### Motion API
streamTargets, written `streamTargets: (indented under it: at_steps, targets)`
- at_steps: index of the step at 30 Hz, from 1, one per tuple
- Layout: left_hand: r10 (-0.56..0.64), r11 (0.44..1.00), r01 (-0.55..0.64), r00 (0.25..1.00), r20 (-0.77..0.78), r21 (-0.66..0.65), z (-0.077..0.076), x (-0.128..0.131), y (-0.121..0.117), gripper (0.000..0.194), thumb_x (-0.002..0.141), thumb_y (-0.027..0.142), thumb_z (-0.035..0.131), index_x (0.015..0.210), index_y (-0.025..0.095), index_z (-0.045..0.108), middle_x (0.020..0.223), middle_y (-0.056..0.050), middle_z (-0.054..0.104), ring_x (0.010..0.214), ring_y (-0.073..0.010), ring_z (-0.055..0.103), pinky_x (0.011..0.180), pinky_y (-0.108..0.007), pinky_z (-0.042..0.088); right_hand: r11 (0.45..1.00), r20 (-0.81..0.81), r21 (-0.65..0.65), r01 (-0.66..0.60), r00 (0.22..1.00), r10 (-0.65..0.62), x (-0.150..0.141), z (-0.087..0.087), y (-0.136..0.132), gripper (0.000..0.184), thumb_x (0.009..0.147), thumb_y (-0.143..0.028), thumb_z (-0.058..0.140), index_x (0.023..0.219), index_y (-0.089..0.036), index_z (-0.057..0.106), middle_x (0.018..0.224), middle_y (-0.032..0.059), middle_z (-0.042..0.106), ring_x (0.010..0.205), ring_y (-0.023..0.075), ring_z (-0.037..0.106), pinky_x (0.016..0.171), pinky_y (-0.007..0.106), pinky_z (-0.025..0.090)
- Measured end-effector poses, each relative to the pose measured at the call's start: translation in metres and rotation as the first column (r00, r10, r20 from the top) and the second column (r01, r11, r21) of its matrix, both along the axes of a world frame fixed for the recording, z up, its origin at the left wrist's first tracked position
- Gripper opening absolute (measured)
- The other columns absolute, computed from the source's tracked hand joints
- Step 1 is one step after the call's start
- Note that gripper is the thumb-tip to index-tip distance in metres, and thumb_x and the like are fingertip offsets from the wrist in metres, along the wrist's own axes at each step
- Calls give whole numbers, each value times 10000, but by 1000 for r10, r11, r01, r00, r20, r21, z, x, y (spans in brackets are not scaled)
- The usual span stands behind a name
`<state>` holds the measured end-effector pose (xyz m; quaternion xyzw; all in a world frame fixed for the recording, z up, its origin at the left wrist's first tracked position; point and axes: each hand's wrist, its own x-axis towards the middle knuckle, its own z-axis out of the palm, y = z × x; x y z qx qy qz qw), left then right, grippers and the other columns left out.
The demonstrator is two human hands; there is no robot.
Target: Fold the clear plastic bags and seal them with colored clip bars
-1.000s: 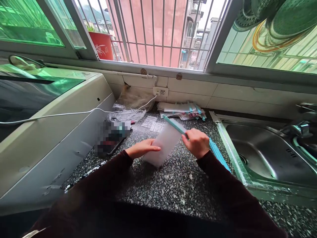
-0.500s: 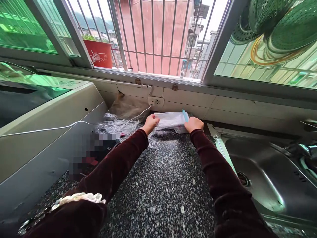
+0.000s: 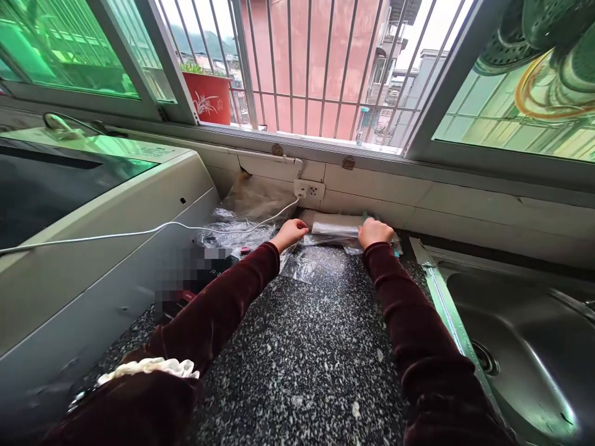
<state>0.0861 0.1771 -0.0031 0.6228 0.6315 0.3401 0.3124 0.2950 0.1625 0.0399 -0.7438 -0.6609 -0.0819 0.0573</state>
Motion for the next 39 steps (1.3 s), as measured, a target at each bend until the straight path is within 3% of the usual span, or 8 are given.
streamTargets:
  at_steps: [4,9,12,14,19,25,30,39]
  targets:
    - [-34,999,36,982,-184,10,14,-31,-14,116,706,151,587,759,108,681,835,-104,687,829,-213,620,793,-283,458,967,12,-30,-255,967,255,-48,-7,-18,308,868,-307,417,995,-121,627,1002,176,653,931,265,615,733,334,435]
    - [-48,999,47,927,-371,-14,25,-77,-41,165,730,163,553,812,117,688,838,-77,696,796,-180,623,766,-257,470,808,-66,-122,-576,817,572,-137,-35,-45,229,843,-341,468,915,-238,660,988,37,681,934,174,609,733,238,426]
    - [-39,999,34,884,-465,-19,28,-108,-58,196,746,158,522,846,118,686,860,-78,698,803,-175,624,759,-256,472,739,-106,-147,-658,753,649,-181,-49,-55,215,820,-340,506,927,-240,663,990,38,681,940,173,607,742,234,427]
    - [-39,999,30,853,-521,-26,28,-125,-67,201,753,160,513,847,117,685,863,-82,699,812,-179,625,755,-260,474,730,-124,-155,-665,747,654,-198,-54,-58,220,818,-324,507,933,-223,664,991,59,680,933,185,611,738,245,432]
    - [-92,996,77,783,-615,-50,22,-138,-79,198,767,186,515,862,144,685,875,-67,703,817,-170,630,736,-239,473,801,-150,-156,-578,815,559,-192,-51,-45,238,838,-279,462,949,-216,663,1024,76,672,947,200,610,753,267,438]
    - [-162,983,178,707,-688,-49,12,-108,-79,205,791,262,524,882,172,684,949,-65,691,922,-184,616,791,-236,464,903,-161,-176,-391,917,366,-151,-38,-22,260,838,-236,445,974,-207,664,1013,88,681,942,214,619,739,282,453]
    - [-102,990,140,627,-773,-18,8,-94,-78,253,817,220,487,995,119,635,1060,-146,637,989,-220,603,831,-291,464,916,-191,-177,-361,925,328,-153,-42,-12,245,830,-257,471,969,-218,669,1018,70,684,955,205,617,736,265,454]
    - [-79,995,90,549,-832,-35,3,-94,-66,238,827,152,449,972,107,633,962,-172,671,907,-242,645,757,-335,499,923,-173,-121,-364,924,342,-182,-52,6,281,861,-299,453,1096,-221,586,1056,89,654,975,207,614,765,277,456]
